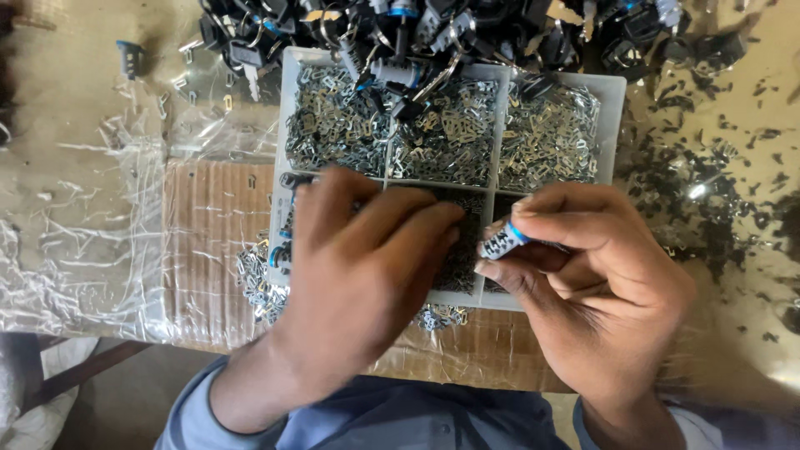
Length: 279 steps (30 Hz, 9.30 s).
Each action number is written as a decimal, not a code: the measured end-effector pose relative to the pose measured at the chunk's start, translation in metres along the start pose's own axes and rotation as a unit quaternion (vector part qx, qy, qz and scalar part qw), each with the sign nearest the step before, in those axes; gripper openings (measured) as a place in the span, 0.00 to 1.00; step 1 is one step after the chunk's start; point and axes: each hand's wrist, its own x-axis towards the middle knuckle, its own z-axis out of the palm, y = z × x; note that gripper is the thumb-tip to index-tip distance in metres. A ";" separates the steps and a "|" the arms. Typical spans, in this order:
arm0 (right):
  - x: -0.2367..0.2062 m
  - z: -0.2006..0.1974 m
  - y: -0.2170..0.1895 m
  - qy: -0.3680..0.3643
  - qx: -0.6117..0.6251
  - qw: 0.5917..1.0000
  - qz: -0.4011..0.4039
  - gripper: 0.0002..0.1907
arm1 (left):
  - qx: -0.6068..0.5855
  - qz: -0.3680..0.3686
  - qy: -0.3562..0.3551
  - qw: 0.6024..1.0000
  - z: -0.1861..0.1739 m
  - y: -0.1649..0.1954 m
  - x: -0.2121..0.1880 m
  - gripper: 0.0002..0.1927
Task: The person assembles lock cylinder cores at a workbench. They pick small metal pins and springs from a compartment tray, insert the parts into a lock cylinder body held in the other hand, and set finished cylinders with the pile of completed locks on the table.
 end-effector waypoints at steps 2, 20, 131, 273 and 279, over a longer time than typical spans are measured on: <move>-0.001 0.000 -0.001 0.010 -0.015 1.000 0.014 0.16 | 0.050 0.009 -0.034 0.998 0.001 -0.001 0.000 0.08; 0.003 0.000 -0.005 0.012 -0.062 0.997 0.032 0.16 | -0.186 -0.024 0.044 0.981 -0.007 -0.003 -0.010 0.10; -0.075 -0.068 -0.015 0.016 0.164 0.985 -0.042 0.22 | 0.162 0.277 -0.105 0.941 -0.044 0.049 0.031 0.13; -0.199 0.016 0.022 0.112 0.336 0.905 0.234 0.24 | 0.037 0.022 -0.052 0.998 0.012 0.015 -0.157 0.15; -0.200 0.007 0.031 0.088 0.367 0.899 0.221 0.25 | -0.054 0.004 -0.053 0.997 0.013 0.024 -0.148 0.20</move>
